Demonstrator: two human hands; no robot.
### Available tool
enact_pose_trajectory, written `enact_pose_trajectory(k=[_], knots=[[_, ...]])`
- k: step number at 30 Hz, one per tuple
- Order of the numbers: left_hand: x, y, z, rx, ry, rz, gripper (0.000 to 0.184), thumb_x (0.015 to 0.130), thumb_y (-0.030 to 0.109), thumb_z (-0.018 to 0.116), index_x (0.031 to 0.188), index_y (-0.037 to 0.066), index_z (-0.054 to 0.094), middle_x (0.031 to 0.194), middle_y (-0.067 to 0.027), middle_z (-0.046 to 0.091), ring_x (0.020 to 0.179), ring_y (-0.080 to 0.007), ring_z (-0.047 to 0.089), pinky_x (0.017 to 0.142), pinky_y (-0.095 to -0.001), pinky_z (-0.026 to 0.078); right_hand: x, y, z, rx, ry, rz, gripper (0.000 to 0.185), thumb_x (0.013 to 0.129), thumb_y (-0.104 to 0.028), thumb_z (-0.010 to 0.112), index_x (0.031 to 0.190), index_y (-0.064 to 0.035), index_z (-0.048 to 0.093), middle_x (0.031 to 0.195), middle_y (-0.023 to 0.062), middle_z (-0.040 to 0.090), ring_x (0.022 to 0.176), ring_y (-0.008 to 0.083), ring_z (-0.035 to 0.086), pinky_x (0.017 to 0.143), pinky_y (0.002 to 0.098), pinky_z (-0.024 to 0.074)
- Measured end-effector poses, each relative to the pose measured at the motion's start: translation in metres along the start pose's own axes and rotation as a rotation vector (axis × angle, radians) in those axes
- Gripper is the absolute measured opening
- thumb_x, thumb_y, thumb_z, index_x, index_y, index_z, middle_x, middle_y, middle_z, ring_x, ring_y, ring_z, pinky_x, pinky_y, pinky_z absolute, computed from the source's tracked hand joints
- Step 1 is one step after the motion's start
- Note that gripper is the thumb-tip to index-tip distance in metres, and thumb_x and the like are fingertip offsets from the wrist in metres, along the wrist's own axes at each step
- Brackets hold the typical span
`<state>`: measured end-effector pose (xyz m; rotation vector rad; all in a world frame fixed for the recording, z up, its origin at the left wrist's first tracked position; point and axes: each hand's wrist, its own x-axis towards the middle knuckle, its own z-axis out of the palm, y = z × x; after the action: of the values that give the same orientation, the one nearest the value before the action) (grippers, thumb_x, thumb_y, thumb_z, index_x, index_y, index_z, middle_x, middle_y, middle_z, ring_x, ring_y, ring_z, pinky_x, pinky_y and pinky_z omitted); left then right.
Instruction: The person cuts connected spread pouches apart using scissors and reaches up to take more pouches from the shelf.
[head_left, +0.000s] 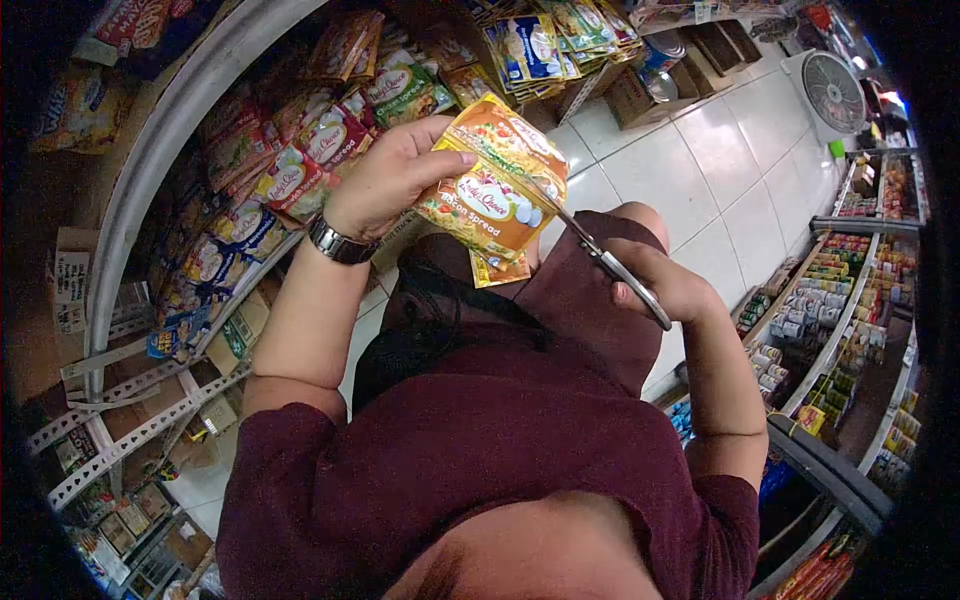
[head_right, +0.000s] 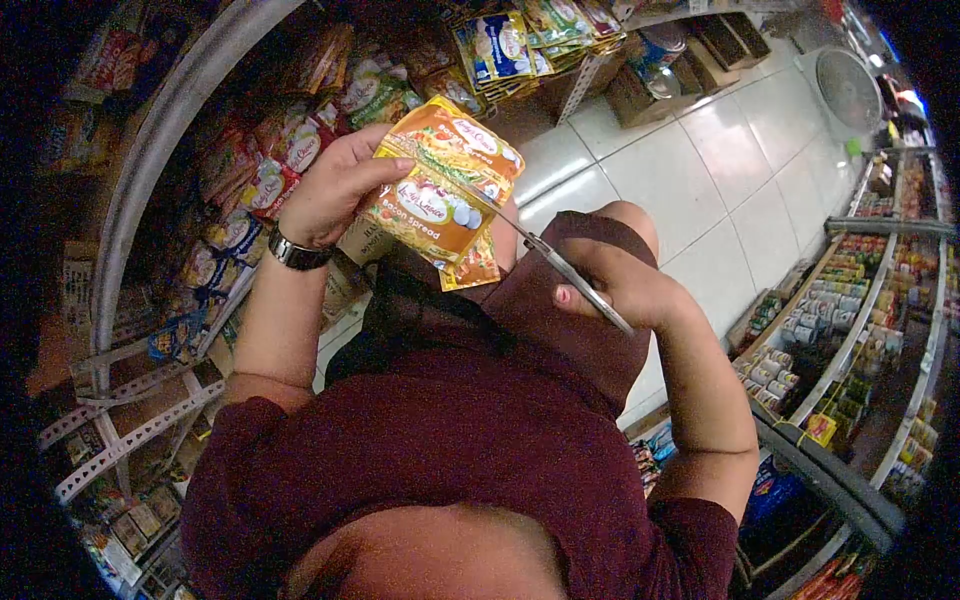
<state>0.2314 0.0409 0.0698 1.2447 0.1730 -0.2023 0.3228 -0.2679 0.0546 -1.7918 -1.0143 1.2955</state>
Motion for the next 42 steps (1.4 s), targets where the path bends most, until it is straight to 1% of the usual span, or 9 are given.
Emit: enact_pose_trajectory(k=[10,18,25,27,28,30,36,40,42], knots=[[0.003,-0.001,-0.001,0.014,-0.018,0.022,0.03,0.087,0.009,0.057,0.114,-0.003,0.055,0.105,-0.0077,0.064,0.091,-0.0107,0.061,0.081,-0.0253,0.049,0.001,-0.004,-0.001,0.033,0.013,-0.008,0.068,0.078,-0.067,0.054,0.098,-0.002,0.051,0.087,0.0071,0.051,0.084,0.0197,0.049,0.075,0.0319,0.042],[0.004,-0.001,-0.001,0.028,-0.016,0.003,0.031,0.087,0.01,0.058,0.115,-0.004,0.054,0.105,-0.0077,0.064,0.091,-0.0109,0.061,0.082,-0.0255,0.049,0.003,0.003,0.002,0.025,0.042,-0.1,0.061,0.083,-0.062,0.051,0.095,-0.0024,0.052,0.083,0.0073,0.05,0.079,0.0194,0.047,0.071,0.0319,0.0411],[0.005,-0.002,-0.004,0.061,-0.017,0.006,0.03,0.088,0.009,0.057,0.115,-0.003,0.055,0.104,-0.0074,0.064,0.091,-0.0105,0.061,0.081,-0.025,0.049,-0.001,-0.01,0.0,0.012,0.061,-0.032,0.067,0.08,-0.067,0.052,0.095,-0.0015,0.051,0.083,0.0072,0.05,0.078,0.0183,0.046,0.07,0.0317,0.0406],[0.004,-0.001,-0.004,0.063,-0.023,0.007,0.029,0.088,0.009,0.057,0.114,-0.003,0.055,0.104,-0.007,0.064,0.09,-0.0101,0.061,0.081,-0.0247,0.049,-0.002,-0.008,-0.002,-0.032,0.057,-0.064,0.058,0.085,-0.054,0.056,0.102,0.0019,0.053,0.083,0.0127,0.055,0.075,0.0225,0.05,0.068,0.0349,0.0429],[0.004,0.0,-0.004,0.064,-0.031,0.007,0.029,0.088,0.009,0.057,0.114,-0.003,0.055,0.103,-0.0067,0.064,0.09,-0.0097,0.061,0.08,-0.0244,0.049,-0.002,-0.01,-0.001,-0.033,0.056,-0.064,0.058,0.085,-0.054,0.056,0.102,0.0019,0.053,0.083,0.0127,0.055,0.075,0.0225,0.05,0.068,0.0349,0.0429],[0.004,0.001,-0.003,0.067,-0.031,0.003,0.029,0.088,0.009,0.057,0.114,-0.002,0.055,0.103,-0.0063,0.064,0.09,-0.0092,0.061,0.08,-0.0242,0.049,-0.004,-0.016,0.002,-0.007,0.133,-0.072,0.053,0.084,-0.05,0.061,0.093,0.0016,0.056,0.073,0.0096,0.053,0.068,0.0198,0.047,0.062,0.0345,0.0414],[0.003,0.002,-0.001,0.088,-0.041,0.008,0.027,0.088,0.01,0.057,0.113,-0.002,0.055,0.103,-0.0052,0.064,0.089,-0.0078,0.06,0.079,-0.0239,0.048,-0.005,-0.015,0.007,0.017,0.183,0.076,0.047,0.079,-0.043,0.07,0.081,0.0014,0.056,0.062,0.0041,0.045,0.062,0.0144,0.041,0.055,0.0326,0.0382],[0.001,0.004,0.001,0.145,-0.089,0.007,0.031,0.089,0.011,0.057,0.117,-0.001,0.053,0.105,-0.0047,0.063,0.09,-0.0077,0.059,0.08,-0.0239,0.048,-0.003,-0.007,0.008,0.01,0.145,0.054,0.049,0.08,-0.046,0.067,0.083,0.0015,0.056,0.064,0.0062,0.048,0.063,0.0161,0.043,0.056,0.0332,0.0386],[0.001,0.004,0.005,0.143,-0.099,0.013,0.032,0.089,0.011,0.057,0.119,-0.001,0.052,0.106,-0.0047,0.062,0.091,-0.0078,0.059,0.081,-0.0242,0.048,0.002,-0.015,0.01,-0.055,0.185,-0.049,0.052,0.081,-0.05,0.064,0.083,0.0016,0.056,0.066,0.0091,0.051,0.064,0.0186,0.045,0.058,0.0341,0.0394]])
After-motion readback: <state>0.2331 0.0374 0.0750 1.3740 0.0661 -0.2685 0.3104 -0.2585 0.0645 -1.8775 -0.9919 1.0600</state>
